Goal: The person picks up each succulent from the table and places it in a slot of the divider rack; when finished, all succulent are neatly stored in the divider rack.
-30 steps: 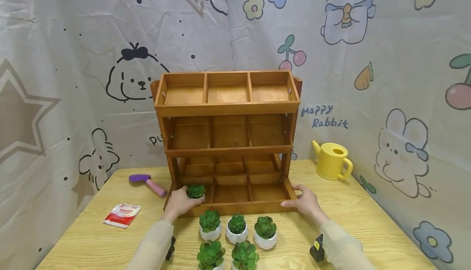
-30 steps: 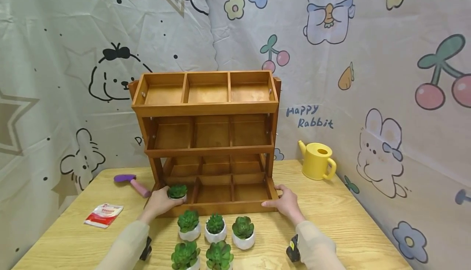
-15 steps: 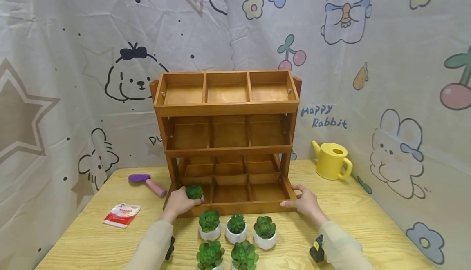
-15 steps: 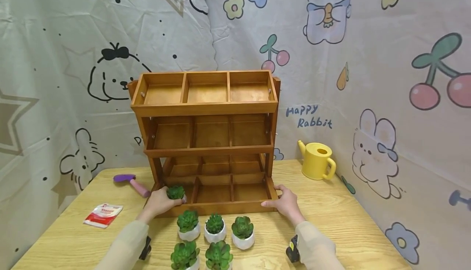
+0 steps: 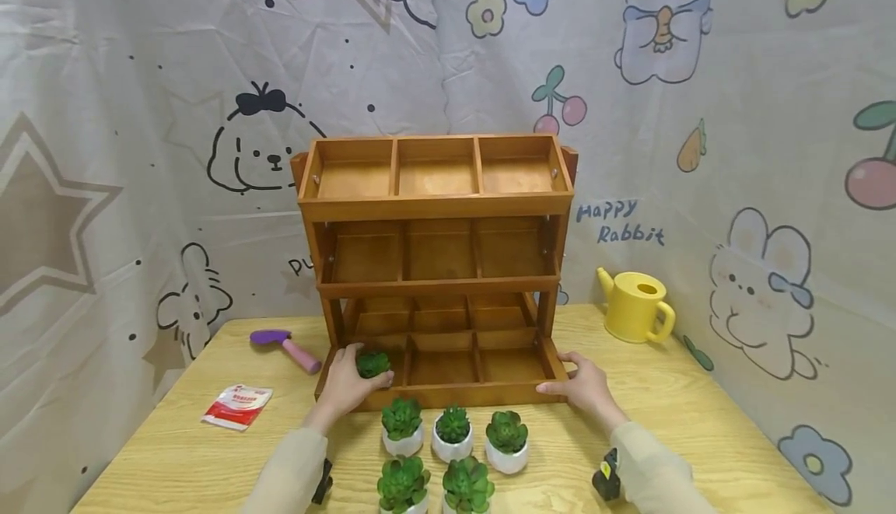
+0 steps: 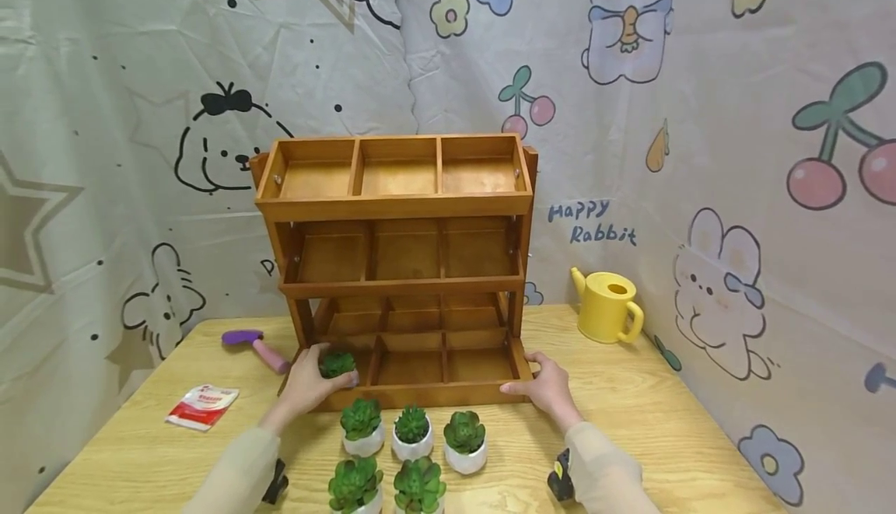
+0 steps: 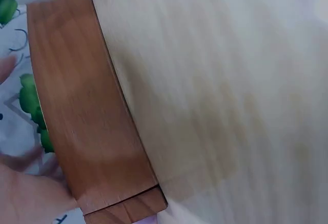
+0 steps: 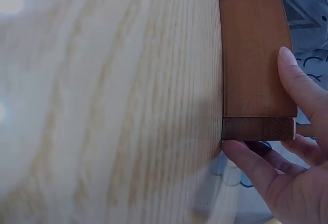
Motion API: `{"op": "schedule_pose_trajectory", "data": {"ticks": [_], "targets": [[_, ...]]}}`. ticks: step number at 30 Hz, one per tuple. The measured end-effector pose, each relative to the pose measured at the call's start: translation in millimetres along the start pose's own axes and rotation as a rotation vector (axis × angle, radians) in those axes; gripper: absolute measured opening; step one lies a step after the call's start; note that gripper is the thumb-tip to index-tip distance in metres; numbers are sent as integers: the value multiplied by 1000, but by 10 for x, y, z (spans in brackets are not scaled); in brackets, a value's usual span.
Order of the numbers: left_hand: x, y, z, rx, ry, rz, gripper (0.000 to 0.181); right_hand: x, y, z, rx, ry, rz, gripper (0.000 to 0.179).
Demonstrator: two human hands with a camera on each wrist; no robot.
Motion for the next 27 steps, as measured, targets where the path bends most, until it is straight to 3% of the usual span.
{"op": "schedule_pose_trajectory", "data": {"ticks": [2,8,10,13,16,21,27], "targets": [[71,-28,-54,14,78,-54,70,4,-4,-10,4,-3,-6,85],[339,-217,-301,125,414,-108,43,-11,-1,-18,5,-23,-20,86],[390,-254,-384,149,489,-85,41,-10,2,-10,0,-19,-22,86],[406,-253,-486,106,553,-60,40,-7,4,-6,-3,-13,-25,87],[361,-200,-563,-41,559,-61,43,-8,13,-7,-3,-19,-30,87],[241,-74,-624,-290,456,-22,59,-7,11,-12,0,-21,-33,88],[181,78,-624,-426,396,-8,75,-13,14,-3,-5,-27,-23,85]]}}
Point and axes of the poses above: each hand's wrist, its own z-axis towards the middle knuckle, its own y-axis out of the palm, x = y × z, the point moved 7 cm from there along z, towards the middle knuckle, and after that the axes turned 8 degrees about -y, right-handed, at the moved point
